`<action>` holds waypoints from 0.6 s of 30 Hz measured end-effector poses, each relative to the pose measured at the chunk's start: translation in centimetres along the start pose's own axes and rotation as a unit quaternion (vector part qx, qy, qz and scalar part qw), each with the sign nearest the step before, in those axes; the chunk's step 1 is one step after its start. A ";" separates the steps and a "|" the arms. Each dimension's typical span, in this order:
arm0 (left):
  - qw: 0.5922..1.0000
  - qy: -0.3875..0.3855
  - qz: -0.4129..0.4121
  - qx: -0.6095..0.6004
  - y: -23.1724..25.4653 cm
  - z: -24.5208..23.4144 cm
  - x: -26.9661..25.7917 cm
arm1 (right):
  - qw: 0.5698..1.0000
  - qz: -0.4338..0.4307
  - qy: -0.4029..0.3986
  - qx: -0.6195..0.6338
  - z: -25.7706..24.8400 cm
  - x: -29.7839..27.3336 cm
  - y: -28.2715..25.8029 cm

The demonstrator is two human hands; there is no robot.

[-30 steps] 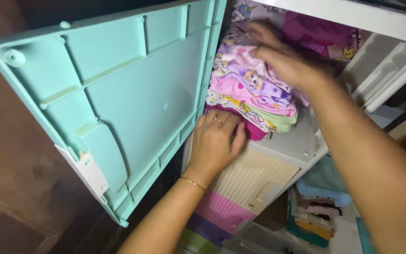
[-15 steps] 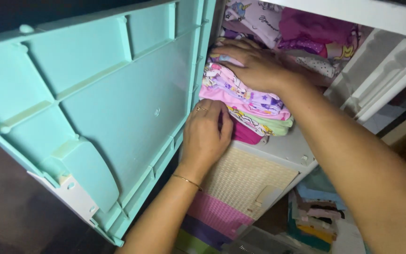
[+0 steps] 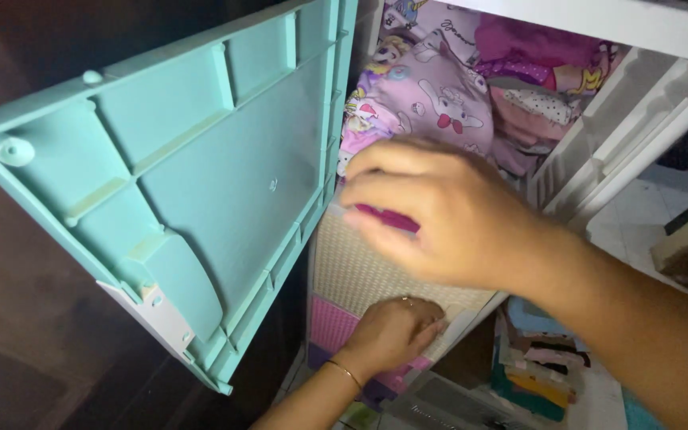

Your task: Organizes and rearranges folded clothes inside a plastic storage cabinet.

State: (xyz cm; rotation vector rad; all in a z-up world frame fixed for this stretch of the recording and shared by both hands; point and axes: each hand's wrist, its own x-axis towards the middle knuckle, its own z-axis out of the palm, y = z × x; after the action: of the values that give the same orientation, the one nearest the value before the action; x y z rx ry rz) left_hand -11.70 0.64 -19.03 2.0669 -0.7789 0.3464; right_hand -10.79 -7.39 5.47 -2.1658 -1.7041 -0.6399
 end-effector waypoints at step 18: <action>0.975 0.082 -0.185 -0.091 5.8 5.9 -1.4 | 0.962 0.228 -0.126 -0.086 3.5 1.1 14.2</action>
State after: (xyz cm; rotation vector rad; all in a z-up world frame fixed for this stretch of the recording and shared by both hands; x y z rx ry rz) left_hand -16.81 -6.05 -19.42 1.9310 -0.3049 0.2232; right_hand 3.67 -8.20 3.54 -2.7368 -1.2103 -0.4085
